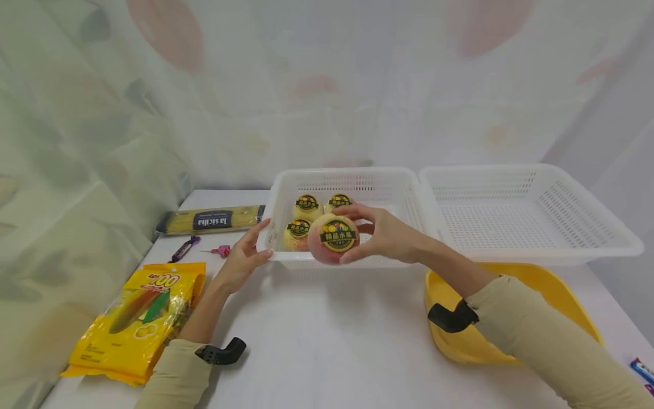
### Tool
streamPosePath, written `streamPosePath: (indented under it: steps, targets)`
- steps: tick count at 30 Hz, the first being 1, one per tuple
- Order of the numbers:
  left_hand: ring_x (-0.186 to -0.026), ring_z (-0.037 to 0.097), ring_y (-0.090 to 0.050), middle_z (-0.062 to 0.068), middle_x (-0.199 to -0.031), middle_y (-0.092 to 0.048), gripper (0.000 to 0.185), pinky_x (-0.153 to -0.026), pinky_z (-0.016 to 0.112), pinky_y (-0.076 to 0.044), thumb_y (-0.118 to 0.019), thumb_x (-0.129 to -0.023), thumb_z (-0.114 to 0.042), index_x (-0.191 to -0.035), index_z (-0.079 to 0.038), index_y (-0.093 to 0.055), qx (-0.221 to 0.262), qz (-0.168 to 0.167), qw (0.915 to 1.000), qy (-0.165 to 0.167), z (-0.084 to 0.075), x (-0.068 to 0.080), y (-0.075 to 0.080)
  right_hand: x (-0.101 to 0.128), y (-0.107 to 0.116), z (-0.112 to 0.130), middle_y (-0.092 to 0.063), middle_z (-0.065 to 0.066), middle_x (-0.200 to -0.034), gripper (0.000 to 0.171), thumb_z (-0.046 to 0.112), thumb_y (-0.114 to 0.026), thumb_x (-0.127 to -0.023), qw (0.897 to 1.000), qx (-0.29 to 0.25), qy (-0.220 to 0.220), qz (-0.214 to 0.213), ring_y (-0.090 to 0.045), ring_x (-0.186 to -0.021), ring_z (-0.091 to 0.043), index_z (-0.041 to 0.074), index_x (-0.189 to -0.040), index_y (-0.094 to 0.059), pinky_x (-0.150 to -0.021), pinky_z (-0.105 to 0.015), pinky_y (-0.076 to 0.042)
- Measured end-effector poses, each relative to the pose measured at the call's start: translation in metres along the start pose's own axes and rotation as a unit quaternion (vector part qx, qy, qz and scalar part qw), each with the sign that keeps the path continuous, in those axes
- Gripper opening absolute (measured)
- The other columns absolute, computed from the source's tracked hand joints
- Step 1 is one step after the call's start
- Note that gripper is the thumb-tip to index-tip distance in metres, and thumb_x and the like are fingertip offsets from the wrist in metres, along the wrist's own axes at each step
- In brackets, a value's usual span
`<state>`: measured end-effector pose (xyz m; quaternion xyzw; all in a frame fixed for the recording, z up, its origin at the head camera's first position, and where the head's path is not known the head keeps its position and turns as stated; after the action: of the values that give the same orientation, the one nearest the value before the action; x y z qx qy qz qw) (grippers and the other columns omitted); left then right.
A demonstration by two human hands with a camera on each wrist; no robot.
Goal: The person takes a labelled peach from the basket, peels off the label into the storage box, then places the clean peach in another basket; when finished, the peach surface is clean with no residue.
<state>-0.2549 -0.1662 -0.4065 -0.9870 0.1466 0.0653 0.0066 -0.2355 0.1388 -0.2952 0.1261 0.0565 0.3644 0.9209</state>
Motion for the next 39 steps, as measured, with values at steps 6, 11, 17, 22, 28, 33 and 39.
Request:
streamPosePath:
  steps: [6, 11, 17, 22, 28, 33, 39]
  targets:
    - [-0.133, 0.033, -0.035, 0.007, -0.158, -0.013, 0.074, -0.093, 0.024, -0.046, -0.067, -0.088, -0.008, -0.15, -0.013, -0.028, 0.004, -0.001, 1.0, 0.002, -0.001, 0.001, 0.0, 0.028, -0.035, -0.012, -0.039, -0.013, -0.141, 0.081, 0.005, -0.083, -0.072, 0.998, -0.044, -0.024, 0.048, -0.046, -0.119, -0.034, 0.006, -0.141, -0.04, -0.086, -0.04, -0.052]
    - [-0.131, 0.032, -0.037, 0.003, -0.157, -0.016, 0.073, -0.092, 0.025, -0.047, -0.067, -0.088, -0.009, -0.15, -0.015, -0.029, 0.004, -0.005, 1.0, 0.003, -0.002, 0.0, 0.001, 0.04, -0.057, -0.031, -0.043, -0.007, -0.139, 0.078, 0.013, -0.085, -0.071, 0.997, -0.026, -0.066, 0.041, -0.045, -0.121, -0.032, 0.015, -0.138, -0.046, -0.087, -0.035, -0.053]
    - [-0.131, 0.032, -0.037, 0.003, -0.157, -0.017, 0.073, -0.093, 0.026, -0.047, -0.065, -0.088, -0.007, -0.15, -0.015, -0.029, 0.014, -0.005, 0.9999, 0.002, -0.002, 0.001, 0.002, 0.043, -0.069, -0.061, -0.048, -0.008, -0.135, 0.078, 0.014, -0.088, -0.068, 0.997, 0.018, -0.069, 0.003, -0.045, -0.122, -0.037, 0.009, -0.135, -0.049, -0.087, -0.031, -0.052]
    - [-0.132, 0.032, -0.037, 0.002, -0.157, -0.017, 0.073, -0.093, 0.025, -0.046, -0.066, -0.088, -0.007, -0.15, -0.015, -0.029, 0.017, -0.004, 0.9998, 0.004, -0.001, 0.001, 0.001, 0.045, -0.075, -0.08, -0.047, -0.009, -0.135, 0.077, 0.012, -0.087, -0.068, 0.996, 0.003, -0.086, -0.009, -0.045, -0.122, -0.037, 0.006, -0.134, -0.049, -0.088, -0.031, -0.051]
    - [-0.132, 0.031, -0.036, 0.001, -0.157, -0.017, 0.073, -0.095, 0.026, -0.046, -0.066, -0.089, -0.006, -0.15, -0.015, -0.029, 0.003, -0.001, 1.0, -0.003, -0.001, 0.0, 0.001, 0.05, -0.077, -0.092, -0.044, -0.01, -0.138, 0.079, 0.014, -0.086, -0.07, 0.994, -0.025, -0.1, -0.019, -0.042, -0.123, -0.036, 0.007, -0.137, -0.046, -0.088, -0.031, -0.051]
    - [-0.136, 0.028, -0.032, 0.001, -0.157, -0.018, 0.073, -0.101, 0.038, -0.041, -0.066, -0.09, -0.009, -0.151, -0.019, -0.028, -0.051, -0.009, 0.9987, 0.004, -0.004, -0.001, 0.004, 0.05, -0.075, -0.097, -0.044, -0.006, -0.139, 0.079, 0.016, -0.086, -0.07, 0.994, -0.03, -0.105, -0.017, -0.042, -0.124, -0.035, 0.011, -0.138, -0.045, -0.088, -0.029, -0.051]
    - [-0.139, 0.025, -0.024, 0.008, -0.155, -0.02, 0.075, -0.108, 0.045, -0.031, -0.059, -0.092, 0.001, -0.153, -0.012, -0.017, -0.042, -0.065, 0.9965, -0.033, -0.023, 0.002, 0.014, 0.05, -0.075, -0.097, -0.043, -0.006, -0.14, 0.079, 0.016, -0.085, -0.071, 0.994, -0.037, -0.102, -0.009, -0.042, -0.123, -0.034, 0.012, -0.139, -0.045, -0.089, -0.03, -0.051]
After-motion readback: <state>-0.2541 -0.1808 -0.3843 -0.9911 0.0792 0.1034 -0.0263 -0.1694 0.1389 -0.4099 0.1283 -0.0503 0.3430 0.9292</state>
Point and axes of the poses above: each hand's wrist, its own x-axis away from the middle knuckle, its own y-axis out of the back of the hand, z = x × y, the point moved 3 cm from there along -x, towards the middle knuckle
